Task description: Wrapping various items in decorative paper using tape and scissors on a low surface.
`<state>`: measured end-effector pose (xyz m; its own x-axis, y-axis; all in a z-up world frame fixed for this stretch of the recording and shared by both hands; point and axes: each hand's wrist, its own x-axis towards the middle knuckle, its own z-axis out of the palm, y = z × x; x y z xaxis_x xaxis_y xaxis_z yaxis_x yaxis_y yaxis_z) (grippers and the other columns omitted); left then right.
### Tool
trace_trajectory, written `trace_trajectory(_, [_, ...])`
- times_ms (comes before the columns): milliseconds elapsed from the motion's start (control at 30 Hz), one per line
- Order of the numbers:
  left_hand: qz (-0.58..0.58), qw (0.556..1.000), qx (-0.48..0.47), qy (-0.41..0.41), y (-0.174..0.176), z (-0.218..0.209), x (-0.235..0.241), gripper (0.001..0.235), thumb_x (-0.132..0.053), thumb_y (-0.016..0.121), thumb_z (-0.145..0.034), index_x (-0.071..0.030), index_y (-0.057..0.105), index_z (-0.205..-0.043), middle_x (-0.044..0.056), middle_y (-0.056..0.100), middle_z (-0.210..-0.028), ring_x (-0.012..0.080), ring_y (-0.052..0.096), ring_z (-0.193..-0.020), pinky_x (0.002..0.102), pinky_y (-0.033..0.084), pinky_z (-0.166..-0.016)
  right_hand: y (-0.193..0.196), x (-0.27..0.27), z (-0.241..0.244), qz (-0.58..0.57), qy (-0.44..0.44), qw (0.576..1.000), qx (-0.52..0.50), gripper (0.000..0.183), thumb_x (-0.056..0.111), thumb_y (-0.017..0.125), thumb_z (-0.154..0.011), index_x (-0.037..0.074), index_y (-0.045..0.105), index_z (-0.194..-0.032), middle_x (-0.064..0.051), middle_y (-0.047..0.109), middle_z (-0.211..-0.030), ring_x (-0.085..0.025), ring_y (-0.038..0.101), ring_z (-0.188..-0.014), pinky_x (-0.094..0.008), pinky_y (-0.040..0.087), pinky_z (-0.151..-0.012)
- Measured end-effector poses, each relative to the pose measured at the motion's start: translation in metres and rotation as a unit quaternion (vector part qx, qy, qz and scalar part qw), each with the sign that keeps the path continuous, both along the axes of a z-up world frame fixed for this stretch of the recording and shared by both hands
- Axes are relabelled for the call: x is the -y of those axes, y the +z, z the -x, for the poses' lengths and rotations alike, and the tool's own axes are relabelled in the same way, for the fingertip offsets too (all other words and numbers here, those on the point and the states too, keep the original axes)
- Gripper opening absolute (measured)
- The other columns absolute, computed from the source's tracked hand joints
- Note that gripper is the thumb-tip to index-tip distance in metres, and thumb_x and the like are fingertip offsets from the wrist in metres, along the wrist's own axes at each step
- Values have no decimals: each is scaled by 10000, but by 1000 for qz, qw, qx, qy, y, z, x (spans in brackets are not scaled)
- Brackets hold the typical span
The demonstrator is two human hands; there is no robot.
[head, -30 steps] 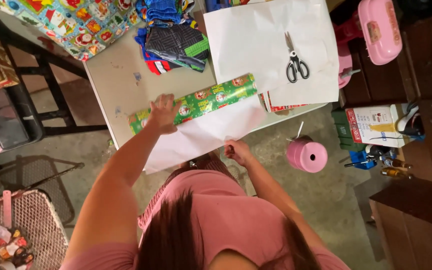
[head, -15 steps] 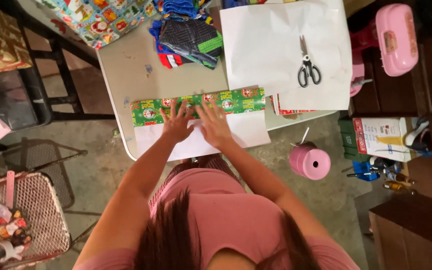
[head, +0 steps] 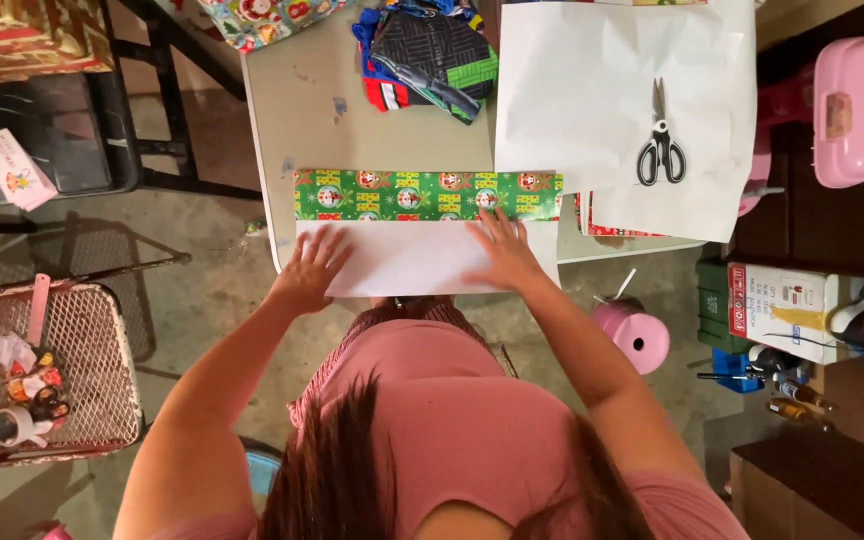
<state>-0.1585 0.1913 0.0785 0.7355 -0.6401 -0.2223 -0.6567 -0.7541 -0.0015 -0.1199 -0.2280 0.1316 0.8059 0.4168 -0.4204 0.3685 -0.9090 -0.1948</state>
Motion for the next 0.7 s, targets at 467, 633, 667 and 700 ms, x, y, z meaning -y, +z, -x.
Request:
trace_trajectory(467, [333, 843, -171, 386, -33, -52, -38, 384, -504, 883, -770, -242, 782, -1030, 93, 758, -863, 381, 724, -909, 475, 564, -854, -56, 87, 12, -45, 28, 997, 61, 345, 505, 700, -840, 294, 683, -1112, 62, 659, -1278, -203, 576, -1292, -528, 493, -961])
trace_trajectory(633, [314, 835, -166, 420, -47, -56, -36, 479, -624, 874, -756, -200, 771, -953, 94, 738, -787, 378, 725, -832, 475, 567, -792, -33, 125, -10, -80, -81, 992, 61, 248, 441, 759, -881, 204, 753, -956, -24, 748, -945, -281, 708, -1017, -479, 541, -888])
trace_trajectory(667, [323, 822, -171, 437, -43, -55, -34, 474, -544, 883, -758, -138, 759, -969, 139, 729, -799, 407, 715, -847, 489, 553, -797, -34, 129, -14, -192, -129, 968, 98, 270, 393, 837, -836, 162, 774, -961, -58, 757, -985, -302, 708, -1016, -447, 533, -917])
trace_trajectory(700, [332, 809, -175, 453, -39, -53, -32, 472, -464, 893, -759, -75, 748, -985, 185, 720, -811, 436, 705, -862, 502, 539, -802, -35, 132, -18, -300, -177, 928, 133, 310, 346, 917, -792, 119, 796, -966, -92, 767, -1025, -323, 710, -1016, -416, 524, -947])
